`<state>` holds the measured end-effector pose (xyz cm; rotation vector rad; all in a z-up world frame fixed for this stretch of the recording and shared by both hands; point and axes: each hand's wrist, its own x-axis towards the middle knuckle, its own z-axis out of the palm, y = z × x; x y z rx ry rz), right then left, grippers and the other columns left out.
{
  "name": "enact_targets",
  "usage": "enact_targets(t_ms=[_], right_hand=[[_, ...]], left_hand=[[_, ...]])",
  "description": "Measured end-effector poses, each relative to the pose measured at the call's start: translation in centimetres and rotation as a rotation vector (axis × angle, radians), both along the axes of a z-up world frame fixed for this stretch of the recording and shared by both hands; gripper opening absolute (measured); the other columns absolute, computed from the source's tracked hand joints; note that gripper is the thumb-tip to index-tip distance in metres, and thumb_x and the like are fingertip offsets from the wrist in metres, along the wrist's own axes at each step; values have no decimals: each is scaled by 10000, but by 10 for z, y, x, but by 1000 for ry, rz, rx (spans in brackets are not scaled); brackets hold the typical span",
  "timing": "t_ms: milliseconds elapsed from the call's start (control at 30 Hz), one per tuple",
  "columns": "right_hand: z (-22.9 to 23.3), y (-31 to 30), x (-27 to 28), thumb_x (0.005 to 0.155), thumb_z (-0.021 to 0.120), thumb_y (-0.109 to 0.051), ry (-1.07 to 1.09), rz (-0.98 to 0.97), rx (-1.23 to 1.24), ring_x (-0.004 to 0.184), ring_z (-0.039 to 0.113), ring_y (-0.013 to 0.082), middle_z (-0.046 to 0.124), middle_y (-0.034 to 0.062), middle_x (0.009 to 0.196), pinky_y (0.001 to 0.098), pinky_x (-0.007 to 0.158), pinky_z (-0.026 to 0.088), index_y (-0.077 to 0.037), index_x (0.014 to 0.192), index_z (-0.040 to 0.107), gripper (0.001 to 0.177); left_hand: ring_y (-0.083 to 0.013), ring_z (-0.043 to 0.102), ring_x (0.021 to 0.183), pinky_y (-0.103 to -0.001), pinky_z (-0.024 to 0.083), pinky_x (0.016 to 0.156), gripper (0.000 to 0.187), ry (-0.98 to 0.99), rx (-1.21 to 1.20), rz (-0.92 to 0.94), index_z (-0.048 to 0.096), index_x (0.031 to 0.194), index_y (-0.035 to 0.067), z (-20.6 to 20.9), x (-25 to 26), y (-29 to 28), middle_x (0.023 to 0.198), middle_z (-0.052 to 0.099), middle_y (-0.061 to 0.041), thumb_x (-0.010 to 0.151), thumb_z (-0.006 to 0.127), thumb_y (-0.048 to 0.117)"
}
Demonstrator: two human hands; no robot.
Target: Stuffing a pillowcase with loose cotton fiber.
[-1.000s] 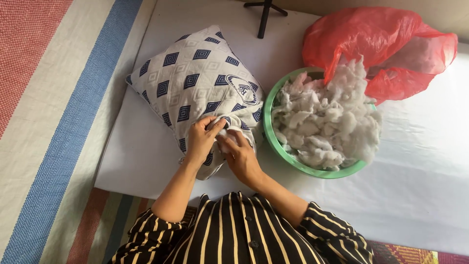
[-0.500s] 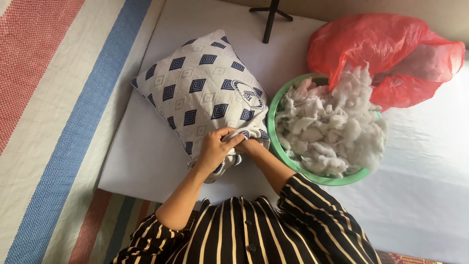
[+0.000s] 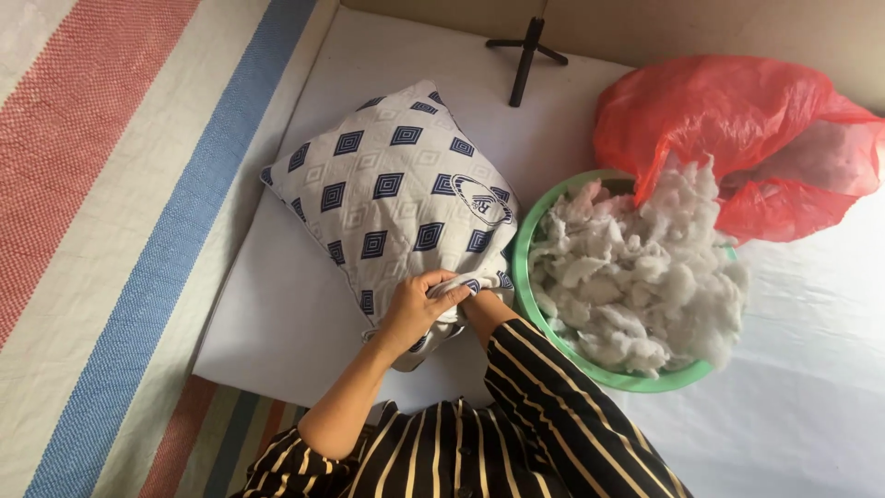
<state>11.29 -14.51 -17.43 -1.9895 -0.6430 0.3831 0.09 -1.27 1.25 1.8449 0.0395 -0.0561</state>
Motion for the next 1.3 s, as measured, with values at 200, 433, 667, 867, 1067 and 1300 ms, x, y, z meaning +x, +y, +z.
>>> enact_targets(t_ms=[200,433,667,867,1067,1300], right_hand=[[15,22,33,962,624,-161,72,11,1,1034,667,267,717,123,1118,383,875,511,-80,1170,696,235],[16,31,45,968,626,-187,169,12,-13,1060,655,248,717,109,1155,371,902,503,-93,1192,696,253],[20,11,27,974,628,-212,277,-17,-39,1087,644,229,717,95,1192,359,928,496,-105,1214,695,271],[-17,-15,28,989,602,-192,171,62,-181,1070,674,247,733,113,1189,366,920,513,-100,1232,699,277],[97,-57,-21,904,579,-43,-365,185,-291,875,728,385,743,215,1005,452,751,553,-77,1214,722,343],[186,-132,-16,928,673,-100,-411,-308,-85,771,754,295,764,130,930,395,703,584,-122,1092,769,191]], left_hand=[[-154,694,696,-311,543,661,387,-22,155,90,743,1141,37,4,5,4,831,763,-105,880,764,321],[-222,755,787,-338,570,690,396,-112,255,144,728,1149,33,-8,11,7,959,778,-136,875,768,317],[-270,754,746,-364,555,665,365,-152,263,231,744,1056,29,-19,28,-1,845,760,-163,892,754,354],[-306,742,767,-396,550,665,368,-223,325,314,757,1029,35,-41,43,1,846,756,-171,900,748,380],[-289,752,790,-387,556,694,381,-219,288,347,741,1041,18,-47,46,2,871,765,-159,904,745,373],[-198,721,719,-338,530,669,369,-192,218,331,748,1027,9,-50,35,9,830,770,-119,905,759,357]])
